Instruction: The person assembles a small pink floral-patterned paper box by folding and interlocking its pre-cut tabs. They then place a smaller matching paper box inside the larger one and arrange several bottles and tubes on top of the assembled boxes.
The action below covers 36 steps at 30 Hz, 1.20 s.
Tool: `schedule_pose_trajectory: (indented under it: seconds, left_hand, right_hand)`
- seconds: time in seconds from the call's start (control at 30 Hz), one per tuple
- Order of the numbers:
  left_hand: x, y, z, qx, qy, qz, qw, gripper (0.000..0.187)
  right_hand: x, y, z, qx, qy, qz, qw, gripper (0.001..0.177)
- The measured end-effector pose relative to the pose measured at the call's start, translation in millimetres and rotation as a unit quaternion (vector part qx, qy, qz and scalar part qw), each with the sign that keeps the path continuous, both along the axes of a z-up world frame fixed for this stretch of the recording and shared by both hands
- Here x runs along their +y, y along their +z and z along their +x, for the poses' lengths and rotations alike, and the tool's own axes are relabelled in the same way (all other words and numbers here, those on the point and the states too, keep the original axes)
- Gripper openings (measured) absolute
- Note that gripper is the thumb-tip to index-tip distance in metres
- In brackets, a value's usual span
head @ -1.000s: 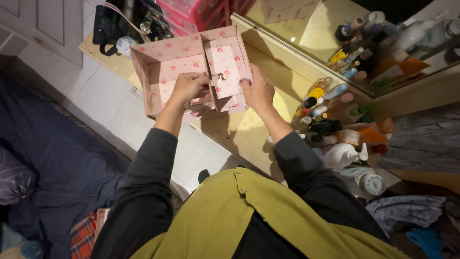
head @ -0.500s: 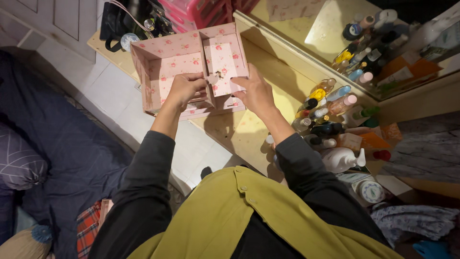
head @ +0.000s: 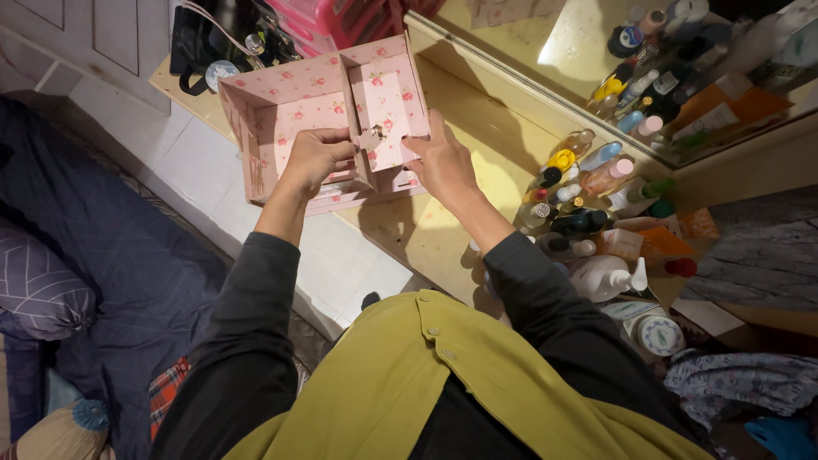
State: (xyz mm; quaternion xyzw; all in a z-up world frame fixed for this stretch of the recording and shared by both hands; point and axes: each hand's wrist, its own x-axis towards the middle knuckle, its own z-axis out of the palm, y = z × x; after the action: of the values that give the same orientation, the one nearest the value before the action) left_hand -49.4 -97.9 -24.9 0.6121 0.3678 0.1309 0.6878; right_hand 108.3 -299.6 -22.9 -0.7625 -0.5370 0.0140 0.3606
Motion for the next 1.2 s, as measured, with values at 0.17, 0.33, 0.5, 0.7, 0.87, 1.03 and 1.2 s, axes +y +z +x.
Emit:
schedule_pose_trajectory:
  seconds: [0.17,0.33,0.5,0.7,0.87,1.03,1.2]
  left_hand:
    - [5,-8,-2,0.014,0.006,0.003,1.0,0.031]
    - [-2,-7,-7,0.001,-0.003,-0.018,1.0,0.03]
    - [-4,-12,-6,0.02,-0.002,-0.008,1.0,0.031]
    - [4,-21,-4,-0.009,-0.017,-0.041,0.999,0.042]
    - [12,-21,-5,0.01,-0.052,0.064,0.996,0.044]
    - [47,-22,-70,0.185,0.166,0.487,0.837,0.028]
    - [86,-48,-129,0.335,0.133,0.456,0.814,0.067]
  right_hand:
    - [-1,0,2,-0.002,0.01,0.006,1.0,0.037]
    - [0,-4,1,-0.002,0.013,0.018,1.0,0.036]
    - [2,-4,-4,-0.012,0.003,0.039,0.999,0.035]
    - [3,-6,-1,-0.016,0.009,0.021,1.0,0.045]
    - [6,-13,15,0.088,0.008,0.045,0.995,0.079]
    - [12,-6,51,0.326,-0.082,-0.025,0.941,0.059]
    - [28,-9,42,0.312,-0.064,-0.114,0.941,0.04]
